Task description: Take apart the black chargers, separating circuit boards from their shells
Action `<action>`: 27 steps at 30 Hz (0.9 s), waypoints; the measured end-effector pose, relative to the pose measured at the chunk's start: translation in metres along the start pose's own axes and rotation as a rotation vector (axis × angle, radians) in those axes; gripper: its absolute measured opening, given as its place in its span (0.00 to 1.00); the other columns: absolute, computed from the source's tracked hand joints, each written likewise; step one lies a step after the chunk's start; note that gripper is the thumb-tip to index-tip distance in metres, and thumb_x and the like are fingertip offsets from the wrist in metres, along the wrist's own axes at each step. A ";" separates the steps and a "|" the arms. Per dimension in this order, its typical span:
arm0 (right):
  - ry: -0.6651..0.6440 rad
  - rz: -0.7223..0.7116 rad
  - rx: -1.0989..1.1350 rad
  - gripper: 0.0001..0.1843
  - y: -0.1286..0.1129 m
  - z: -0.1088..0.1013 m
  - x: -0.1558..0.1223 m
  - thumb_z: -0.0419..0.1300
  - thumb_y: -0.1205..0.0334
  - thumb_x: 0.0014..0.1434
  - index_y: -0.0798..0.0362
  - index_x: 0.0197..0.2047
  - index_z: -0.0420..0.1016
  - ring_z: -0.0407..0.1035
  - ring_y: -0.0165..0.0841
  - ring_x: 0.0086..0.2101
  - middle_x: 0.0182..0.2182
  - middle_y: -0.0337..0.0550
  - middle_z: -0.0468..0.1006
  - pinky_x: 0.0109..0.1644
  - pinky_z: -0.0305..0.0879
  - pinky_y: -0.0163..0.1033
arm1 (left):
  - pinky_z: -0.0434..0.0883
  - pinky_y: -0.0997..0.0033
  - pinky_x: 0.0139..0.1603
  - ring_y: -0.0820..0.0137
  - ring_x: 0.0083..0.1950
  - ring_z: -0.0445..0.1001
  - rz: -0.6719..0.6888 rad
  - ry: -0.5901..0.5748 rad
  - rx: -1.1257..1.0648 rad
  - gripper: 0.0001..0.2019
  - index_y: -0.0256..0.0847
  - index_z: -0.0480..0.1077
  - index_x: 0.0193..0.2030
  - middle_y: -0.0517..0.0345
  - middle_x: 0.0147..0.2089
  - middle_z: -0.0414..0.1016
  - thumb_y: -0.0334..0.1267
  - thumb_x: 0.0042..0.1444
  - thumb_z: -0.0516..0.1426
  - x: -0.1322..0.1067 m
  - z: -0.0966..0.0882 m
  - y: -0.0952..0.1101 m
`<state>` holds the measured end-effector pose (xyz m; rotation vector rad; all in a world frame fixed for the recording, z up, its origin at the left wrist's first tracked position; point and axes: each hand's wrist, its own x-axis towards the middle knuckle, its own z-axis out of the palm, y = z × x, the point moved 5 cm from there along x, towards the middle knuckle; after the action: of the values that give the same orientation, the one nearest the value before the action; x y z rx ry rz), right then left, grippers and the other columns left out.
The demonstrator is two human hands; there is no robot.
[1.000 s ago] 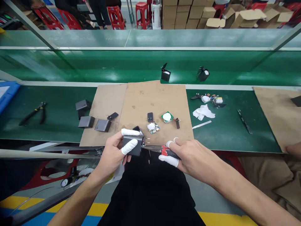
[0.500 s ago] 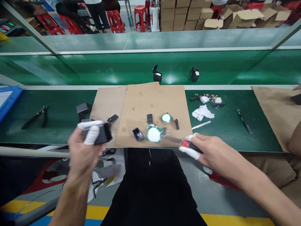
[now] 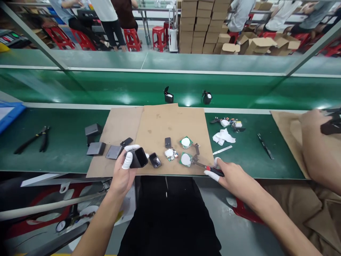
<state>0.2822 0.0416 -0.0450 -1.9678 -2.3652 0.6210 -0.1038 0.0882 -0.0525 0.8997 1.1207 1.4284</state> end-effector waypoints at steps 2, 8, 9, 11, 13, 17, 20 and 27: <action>0.027 0.020 -0.050 0.19 0.002 -0.001 0.001 0.56 0.40 0.73 0.45 0.40 0.69 0.72 0.40 0.26 0.26 0.39 0.78 0.31 0.57 0.41 | 0.81 0.64 0.48 0.62 0.48 0.80 -0.058 -0.031 -0.073 0.22 0.45 0.79 0.51 0.52 0.49 0.77 0.58 0.58 0.70 0.000 -0.003 -0.005; 0.200 -0.106 -0.184 0.17 -0.009 -0.013 0.013 0.54 0.49 0.74 0.48 0.37 0.74 0.75 0.43 0.36 0.40 0.49 0.79 0.38 0.61 0.44 | 0.78 0.66 0.56 0.63 0.53 0.80 -0.022 -0.214 -0.039 0.24 0.46 0.72 0.48 0.56 0.48 0.78 0.38 0.49 0.77 -0.013 -0.008 -0.001; 0.205 -0.121 -0.169 0.16 -0.010 -0.014 0.016 0.54 0.50 0.74 0.48 0.37 0.75 0.74 0.42 0.37 0.40 0.49 0.78 0.39 0.63 0.44 | 0.78 0.65 0.57 0.63 0.54 0.80 -0.002 -0.244 -0.023 0.24 0.46 0.70 0.47 0.56 0.49 0.78 0.35 0.50 0.76 -0.015 -0.010 0.001; 0.166 -0.112 -0.110 0.16 -0.009 -0.011 0.020 0.55 0.52 0.73 0.48 0.35 0.76 0.74 0.40 0.34 0.38 0.47 0.78 0.39 0.63 0.43 | 0.78 0.63 0.59 0.63 0.53 0.81 0.029 -0.286 -0.018 0.22 0.46 0.67 0.46 0.56 0.50 0.78 0.33 0.53 0.74 -0.017 -0.015 0.005; 0.111 -0.083 -0.065 0.14 -0.004 -0.007 0.024 0.56 0.55 0.72 0.47 0.35 0.77 0.73 0.39 0.31 0.34 0.45 0.79 0.37 0.62 0.42 | 0.79 0.61 0.57 0.63 0.52 0.82 0.052 -0.316 -0.044 0.20 0.47 0.64 0.45 0.57 0.50 0.77 0.35 0.56 0.72 -0.017 -0.019 0.011; 0.100 -0.052 -0.063 0.11 0.008 0.004 0.033 0.57 0.64 0.63 0.47 0.38 0.82 0.77 0.42 0.33 0.35 0.47 0.84 0.37 0.63 0.41 | 0.79 0.63 0.54 0.65 0.49 0.82 0.158 -0.334 -0.068 0.18 0.46 0.61 0.43 0.57 0.47 0.75 0.36 0.60 0.70 -0.013 -0.020 0.035; 0.100 -0.004 -0.063 0.11 0.015 0.011 0.040 0.58 0.62 0.59 0.46 0.38 0.84 0.80 0.46 0.35 0.35 0.49 0.86 0.37 0.66 0.42 | 0.78 0.64 0.53 0.67 0.47 0.81 0.238 -0.319 -0.035 0.17 0.46 0.61 0.43 0.57 0.49 0.73 0.35 0.62 0.68 -0.010 -0.019 0.054; 0.389 0.062 0.086 0.07 0.013 -0.007 0.033 0.73 0.54 0.49 0.43 0.27 0.80 0.82 0.50 0.32 0.28 0.47 0.85 0.34 0.75 0.45 | 0.77 0.65 0.43 0.67 0.41 0.78 0.314 -0.112 -0.090 0.18 0.49 0.63 0.51 0.56 0.48 0.74 0.41 0.62 0.68 -0.005 -0.044 0.062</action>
<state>0.2891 0.0767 -0.0507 -1.9224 -2.0206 0.2979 -0.1616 0.0763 -0.0053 1.1125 0.8502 1.6457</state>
